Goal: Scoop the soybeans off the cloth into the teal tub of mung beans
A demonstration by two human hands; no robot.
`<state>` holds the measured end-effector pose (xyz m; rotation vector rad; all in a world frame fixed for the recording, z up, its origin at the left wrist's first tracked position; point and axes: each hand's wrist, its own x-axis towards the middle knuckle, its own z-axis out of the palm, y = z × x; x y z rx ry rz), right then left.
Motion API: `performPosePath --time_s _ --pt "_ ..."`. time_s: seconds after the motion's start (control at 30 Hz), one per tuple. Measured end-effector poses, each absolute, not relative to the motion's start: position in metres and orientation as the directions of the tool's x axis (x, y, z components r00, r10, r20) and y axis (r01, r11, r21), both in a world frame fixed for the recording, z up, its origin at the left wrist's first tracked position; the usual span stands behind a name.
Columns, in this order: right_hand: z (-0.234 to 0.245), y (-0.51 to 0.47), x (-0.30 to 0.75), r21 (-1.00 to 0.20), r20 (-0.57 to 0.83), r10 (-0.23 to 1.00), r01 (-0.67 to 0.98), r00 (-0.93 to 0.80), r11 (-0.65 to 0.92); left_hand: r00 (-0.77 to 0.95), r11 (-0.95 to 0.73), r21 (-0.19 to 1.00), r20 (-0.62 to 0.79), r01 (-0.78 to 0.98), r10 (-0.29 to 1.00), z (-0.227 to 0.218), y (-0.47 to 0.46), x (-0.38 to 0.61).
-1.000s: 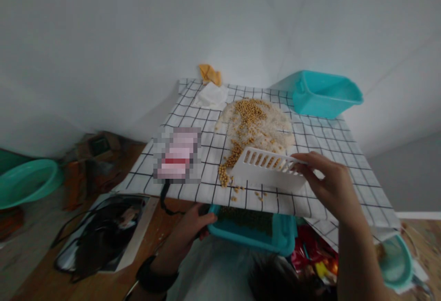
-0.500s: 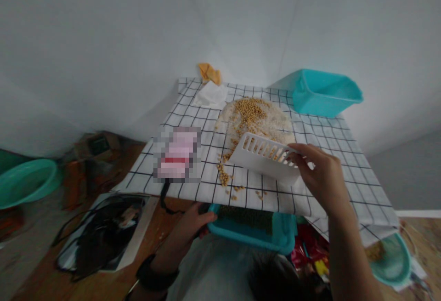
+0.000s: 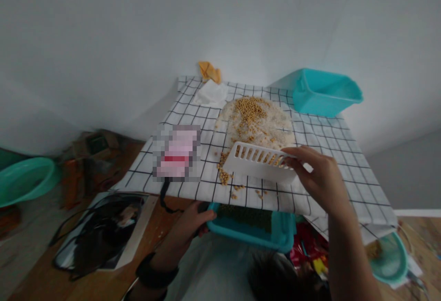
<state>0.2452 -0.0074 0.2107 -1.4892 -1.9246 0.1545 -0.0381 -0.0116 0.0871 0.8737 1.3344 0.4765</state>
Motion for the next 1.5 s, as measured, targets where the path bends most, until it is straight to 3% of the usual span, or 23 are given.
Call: performPosePath --time_s 0.2,0.57,0.8,1.13,1.5 --pt "0.205 0.001 0.233 -0.448 0.478 0.878 0.853 -0.025 0.268 0.187 0.622 0.759 -0.650 0.192 0.736 0.087 -0.011 -0.039" --pt "0.208 -0.006 0.225 -0.494 0.442 0.897 0.840 0.020 0.225 0.163 0.620 0.766 -0.643 0.170 0.749 0.087 -0.013 -0.040" --pt "0.204 0.002 0.220 -0.490 0.463 0.869 0.868 0.174 0.087 0.172 0.622 0.768 -0.641 0.155 0.748 0.082 -0.014 -0.043" --pt "0.207 -0.018 0.266 -0.650 0.374 0.915 0.747 0.155 0.139 0.188 0.627 0.762 -0.648 0.164 0.738 0.082 -0.014 -0.045" --pt "0.195 -0.048 0.288 -0.731 0.297 0.933 0.677 0.202 0.086 0.218 0.620 0.762 -0.648 0.189 0.730 0.085 -0.014 -0.035"
